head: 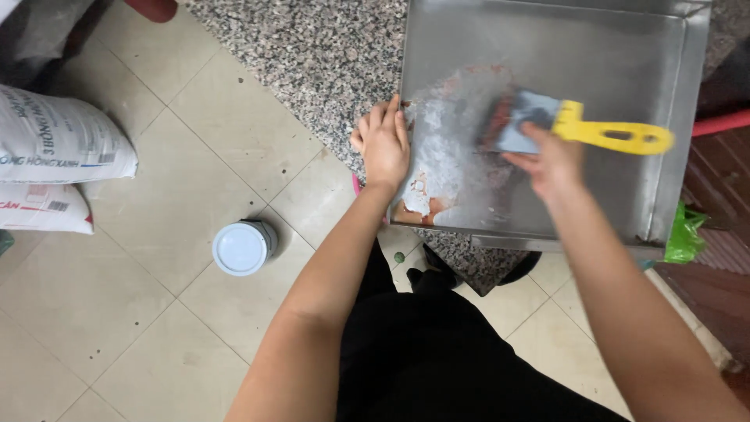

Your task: Scraping and washing a metal baking tray in a kitchen sink.

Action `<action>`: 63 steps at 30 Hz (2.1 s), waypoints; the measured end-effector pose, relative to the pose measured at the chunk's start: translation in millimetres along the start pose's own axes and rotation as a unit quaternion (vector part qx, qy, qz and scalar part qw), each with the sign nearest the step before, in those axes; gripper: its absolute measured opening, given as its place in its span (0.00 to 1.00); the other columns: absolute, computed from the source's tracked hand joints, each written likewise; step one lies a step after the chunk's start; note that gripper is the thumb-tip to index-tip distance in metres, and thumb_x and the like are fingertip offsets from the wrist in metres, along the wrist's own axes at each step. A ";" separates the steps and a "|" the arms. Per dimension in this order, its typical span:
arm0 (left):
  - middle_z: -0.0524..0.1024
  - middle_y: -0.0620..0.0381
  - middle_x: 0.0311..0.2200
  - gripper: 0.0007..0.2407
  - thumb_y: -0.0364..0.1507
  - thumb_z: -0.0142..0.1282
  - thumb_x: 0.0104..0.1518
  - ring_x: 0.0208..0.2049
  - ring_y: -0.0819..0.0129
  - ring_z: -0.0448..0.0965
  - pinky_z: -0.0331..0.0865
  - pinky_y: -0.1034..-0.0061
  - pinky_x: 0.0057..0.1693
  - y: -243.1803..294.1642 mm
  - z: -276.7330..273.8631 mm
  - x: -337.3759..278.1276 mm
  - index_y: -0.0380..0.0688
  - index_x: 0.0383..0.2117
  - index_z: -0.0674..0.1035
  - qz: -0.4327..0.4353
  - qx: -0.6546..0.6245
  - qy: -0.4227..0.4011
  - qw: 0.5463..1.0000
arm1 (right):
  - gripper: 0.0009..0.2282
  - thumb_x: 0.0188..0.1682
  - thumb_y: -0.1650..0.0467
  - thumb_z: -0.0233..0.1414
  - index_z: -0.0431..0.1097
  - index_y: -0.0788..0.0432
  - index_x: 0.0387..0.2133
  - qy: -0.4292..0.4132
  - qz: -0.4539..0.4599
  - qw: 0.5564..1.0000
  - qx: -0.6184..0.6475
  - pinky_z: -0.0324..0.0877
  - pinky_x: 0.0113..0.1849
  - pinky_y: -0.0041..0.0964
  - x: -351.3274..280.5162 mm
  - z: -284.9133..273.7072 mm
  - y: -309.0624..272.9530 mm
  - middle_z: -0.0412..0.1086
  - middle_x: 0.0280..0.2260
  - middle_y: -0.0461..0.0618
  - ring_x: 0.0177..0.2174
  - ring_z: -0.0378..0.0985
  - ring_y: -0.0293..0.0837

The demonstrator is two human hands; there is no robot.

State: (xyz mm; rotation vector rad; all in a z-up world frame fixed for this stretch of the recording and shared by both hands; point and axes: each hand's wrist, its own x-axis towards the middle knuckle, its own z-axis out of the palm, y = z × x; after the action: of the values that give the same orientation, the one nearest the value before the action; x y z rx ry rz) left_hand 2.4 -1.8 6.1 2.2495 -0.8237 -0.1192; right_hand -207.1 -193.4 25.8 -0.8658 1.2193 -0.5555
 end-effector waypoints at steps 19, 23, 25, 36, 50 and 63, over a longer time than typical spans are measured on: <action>0.73 0.56 0.52 0.16 0.33 0.43 0.69 0.54 0.60 0.67 0.50 0.61 0.62 3.7 -5.5 -1.2 0.47 0.59 0.77 -0.007 -0.026 -0.013 1.000 | 0.19 0.49 0.80 0.56 0.59 0.62 0.52 -0.022 -0.090 0.979 -0.180 0.80 0.27 0.47 103.1 21.6 -38.0 0.73 0.42 0.53 0.34 0.83 0.51; 0.73 0.56 0.52 0.16 0.34 0.43 0.68 0.55 0.59 0.67 0.50 0.60 0.62 3.7 -4.7 0.1 0.47 0.58 0.77 -0.006 -0.015 -0.015 1.000 | 0.18 0.50 0.80 0.55 0.63 0.65 0.53 -0.032 -0.103 0.974 -0.202 0.80 0.29 0.46 111.8 -7.6 -63.9 0.75 0.44 0.55 0.35 0.85 0.51; 0.73 0.56 0.52 0.16 0.34 0.44 0.68 0.55 0.59 0.67 0.50 0.60 0.62 3.9 -3.7 2.5 0.47 0.58 0.77 -0.007 -0.013 -0.021 1.000 | 0.17 0.49 0.80 0.54 0.63 0.65 0.53 -0.013 -0.102 0.973 -0.204 0.80 0.29 0.45 102.6 4.2 -64.8 0.76 0.44 0.55 0.35 0.86 0.50; 0.74 0.57 0.52 0.16 0.34 0.44 0.67 0.54 0.59 0.67 0.50 0.58 0.62 2.7 0.8 -1.4 0.48 0.57 0.78 -0.002 -0.004 -0.006 1.000 | 0.23 0.44 0.81 0.57 0.58 0.58 0.52 -0.027 -0.093 0.969 -0.228 0.80 0.26 0.48 85.0 36.8 -61.1 0.68 0.43 0.48 0.33 0.83 0.49; 0.74 0.63 0.52 0.16 0.36 0.44 0.67 0.54 0.63 0.68 0.53 0.60 0.64 5.2 9.3 -6.7 0.53 0.58 0.77 -0.020 0.021 -0.008 1.000 | 0.21 0.54 0.79 0.58 0.62 0.62 0.59 -0.124 -0.068 0.966 -0.215 0.81 0.30 0.42 117.9 12.4 -38.2 0.75 0.47 0.53 0.38 0.87 0.48; 0.74 0.64 0.52 0.16 0.37 0.45 0.67 0.54 0.64 0.68 0.54 0.62 0.62 7.2 5.4 0.0 0.54 0.58 0.77 -0.005 0.015 -0.001 1.000 | 0.14 0.53 0.79 0.57 0.68 0.67 0.51 -0.153 -0.087 0.949 -0.261 0.80 0.27 0.38 90.0 58.6 -49.7 0.76 0.42 0.54 0.33 0.84 0.47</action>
State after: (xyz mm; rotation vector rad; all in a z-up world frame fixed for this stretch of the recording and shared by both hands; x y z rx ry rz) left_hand -3.1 -8.9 6.9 2.2826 -0.8211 -0.1139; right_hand -122.3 -275.7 20.9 -1.4617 1.0180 -0.2192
